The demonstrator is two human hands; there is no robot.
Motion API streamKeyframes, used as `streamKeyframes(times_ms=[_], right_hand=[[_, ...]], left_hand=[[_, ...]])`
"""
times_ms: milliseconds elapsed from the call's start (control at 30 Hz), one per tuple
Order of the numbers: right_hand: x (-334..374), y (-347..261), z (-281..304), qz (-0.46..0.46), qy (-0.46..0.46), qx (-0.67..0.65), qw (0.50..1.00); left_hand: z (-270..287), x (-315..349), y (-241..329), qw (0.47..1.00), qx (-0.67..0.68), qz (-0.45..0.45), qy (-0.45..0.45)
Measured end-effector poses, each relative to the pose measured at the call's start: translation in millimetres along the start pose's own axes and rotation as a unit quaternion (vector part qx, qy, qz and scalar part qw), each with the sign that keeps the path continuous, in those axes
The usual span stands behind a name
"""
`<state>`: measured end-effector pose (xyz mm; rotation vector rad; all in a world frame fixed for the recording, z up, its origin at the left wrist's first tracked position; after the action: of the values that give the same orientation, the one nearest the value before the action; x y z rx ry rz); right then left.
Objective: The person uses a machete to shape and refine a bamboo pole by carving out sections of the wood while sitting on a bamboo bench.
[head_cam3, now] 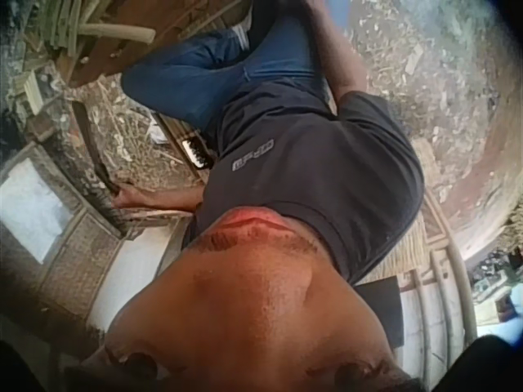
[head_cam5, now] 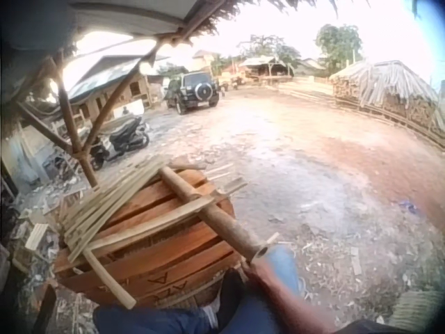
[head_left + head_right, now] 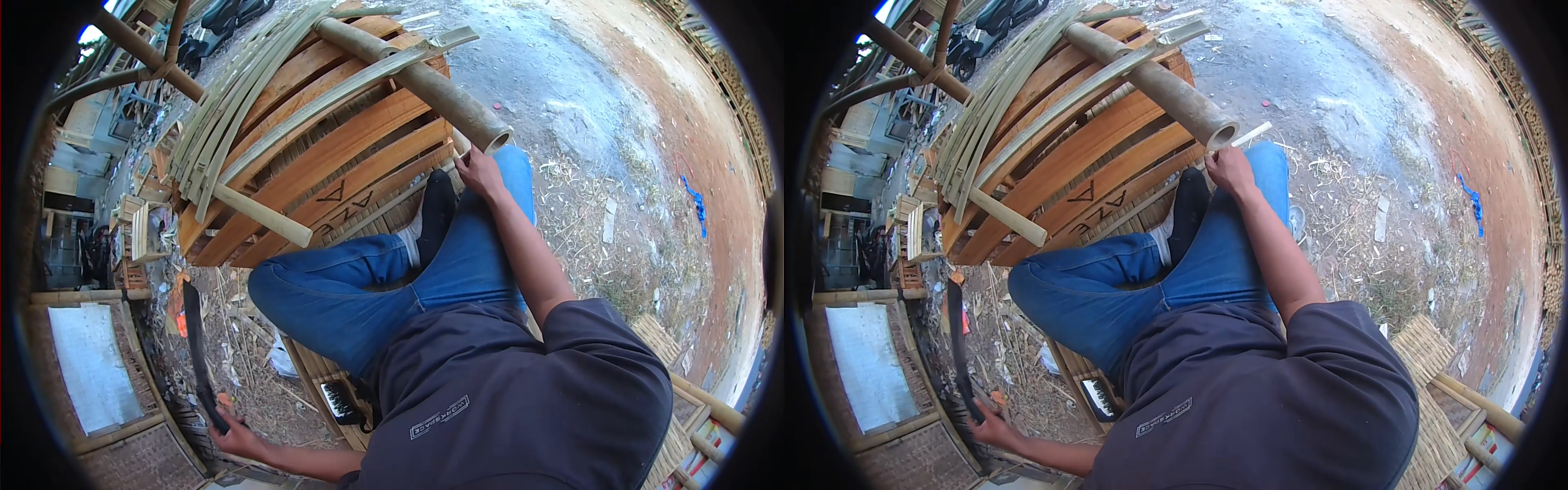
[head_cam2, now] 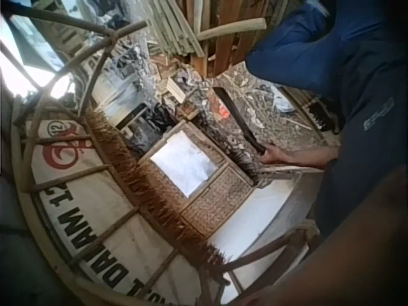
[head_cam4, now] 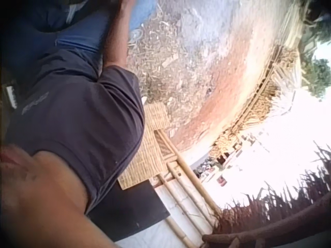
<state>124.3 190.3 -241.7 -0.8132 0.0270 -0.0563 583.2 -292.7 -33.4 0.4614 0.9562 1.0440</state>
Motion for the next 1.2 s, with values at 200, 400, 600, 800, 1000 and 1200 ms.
streamKeyframes(times_ms=[200,400,600,800,1000,1200], right_hand=[[-5.8,20.5,1.3,0.027,0.073,-0.083,0.993],[-1.1,19.8,12.2,-0.019,0.103,-0.179,0.978],[-4.1,19.7,11.4,-0.035,0.084,-0.202,0.975],[-7.0,21.7,9.2,-0.049,0.076,-0.229,0.969],[-8.3,24.8,7.5,-0.041,0.07,-0.225,0.971],[-8.1,26.4,4.8,-0.044,0.067,-0.258,0.963]], left_hand=[[8.5,-59.3,118.2,0.976,0.066,-0.207,0.001],[11.0,-81.2,205.0,0.941,0.096,-0.324,0.025],[-15.7,-62.4,265.2,0.896,0.115,-0.425,0.05],[-50.4,-33.5,299.6,0.8,0.145,-0.582,0.003],[-66.4,-7.2,330.2,0.717,0.226,-0.659,-0.028],[-85.8,17.4,360.7,0.662,0.205,-0.719,-0.053]])
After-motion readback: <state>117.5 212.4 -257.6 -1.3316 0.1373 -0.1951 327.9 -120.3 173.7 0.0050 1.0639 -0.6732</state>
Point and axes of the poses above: each hand's wrist, its own x-axis away from the middle knuckle, its own z-axis out of the back of the hand, y = z × x, the point moved 1 cm from there along -x, towards the middle knuckle, and after that the axes turned 4 degrees about -z, right-handed, at the moved point
